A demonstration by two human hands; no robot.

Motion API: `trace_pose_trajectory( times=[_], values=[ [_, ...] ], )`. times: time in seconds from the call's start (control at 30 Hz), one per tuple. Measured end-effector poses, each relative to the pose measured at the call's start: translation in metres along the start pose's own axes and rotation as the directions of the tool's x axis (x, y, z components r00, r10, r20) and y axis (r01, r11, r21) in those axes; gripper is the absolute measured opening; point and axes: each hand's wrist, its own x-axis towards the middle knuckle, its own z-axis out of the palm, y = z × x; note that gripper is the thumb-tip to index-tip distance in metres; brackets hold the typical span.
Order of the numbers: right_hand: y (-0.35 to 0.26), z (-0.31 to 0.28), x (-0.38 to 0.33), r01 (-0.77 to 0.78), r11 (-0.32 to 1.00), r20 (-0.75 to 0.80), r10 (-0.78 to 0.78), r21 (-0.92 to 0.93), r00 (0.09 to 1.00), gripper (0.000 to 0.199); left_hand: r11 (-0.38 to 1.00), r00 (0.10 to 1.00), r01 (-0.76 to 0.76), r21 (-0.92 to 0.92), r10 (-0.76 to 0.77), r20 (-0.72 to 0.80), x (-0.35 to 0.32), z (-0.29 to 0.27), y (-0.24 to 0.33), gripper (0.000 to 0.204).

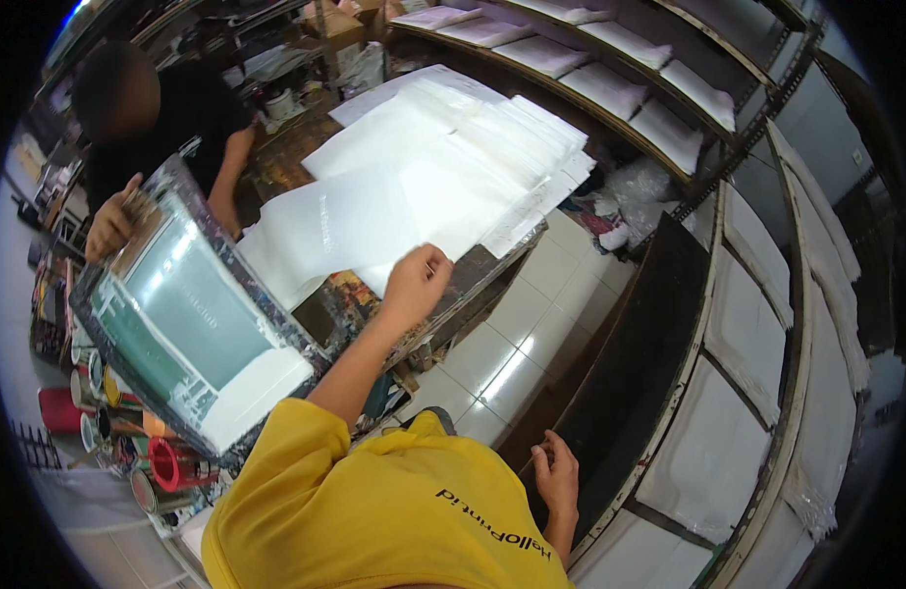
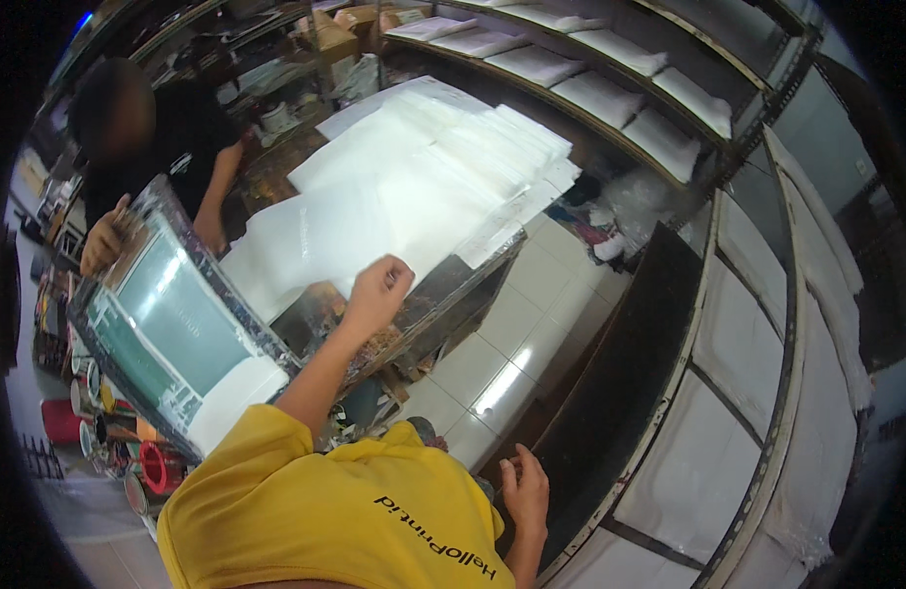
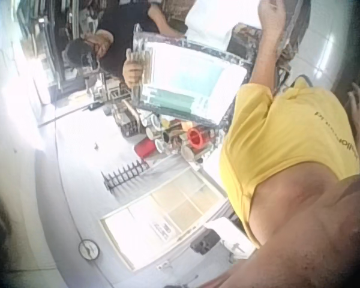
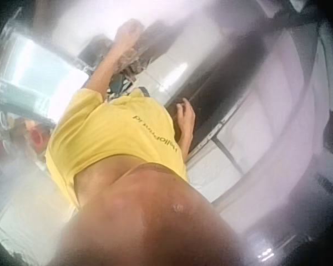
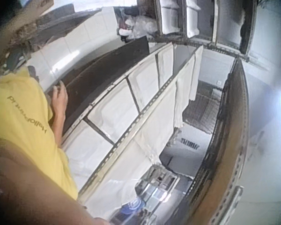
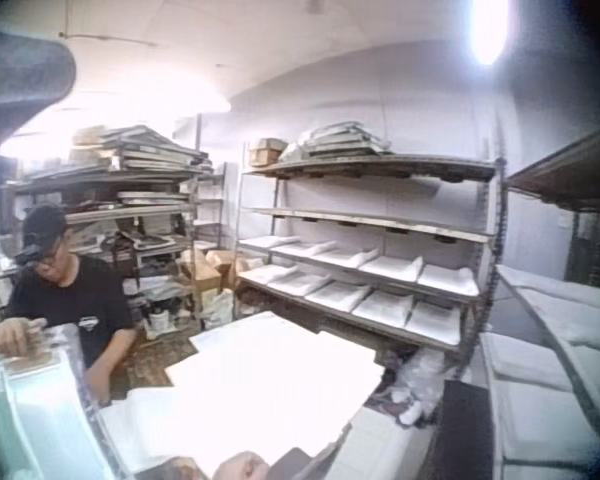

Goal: The person repeatedly picks up white paper sheets from a table and places them onto a metal shelving unit. The person moves between the table and the shelf, stacking the sheets in a pile.

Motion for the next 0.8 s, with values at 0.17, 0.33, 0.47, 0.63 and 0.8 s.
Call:
trace_pose_trajectory(
  times=[0.17, 0.33, 0.47, 0.63, 0.8],
  values=[
    [-0.002, 0.003, -0.008, -0.072, 0.997, -0.04, 0.071, -0.021, 0.997, 0.04, 0.782, 0.985, 0.14, 0.608, -0.171, -0.008, 0.097, 0.018, -0.074, 0.039],
    [-0.009, 0.018, -0.022, -0.169, 0.985, -0.015, 0.169, -0.019, 0.986, 0.04, 0.683, 0.935, 0.244, 0.689, -0.355, 0.02, 0.136, 0.012, -0.13, 0.047],
    [-0.017, 0.029, -0.03, -0.19, 0.981, -0.003, 0.19, -0.038, 0.982, 0.04, 0.693, 0.959, 0.18, 0.698, -0.282, 0.032, 0.153, 0.016, -0.16, 0.047],
    [-0.029, 0.043, -0.024, -0.133, 0.991, -0.061, 0.132, -0.02, 0.989, 0.044, 0.904, 0.985, -0.074, 0.42, 0.001, 0.17, 0.14, 0.027, -0.159, 0.04],
    [-0.062, 0.038, -0.003, -0.044, 0.973, -0.149, 0.079, 0.227, 0.986, 0.061, 0.981, 0.885, -0.193, -0.004, 0.176, 0.43, 0.019, 0.079, -0.039, 0.023]
  ],
)
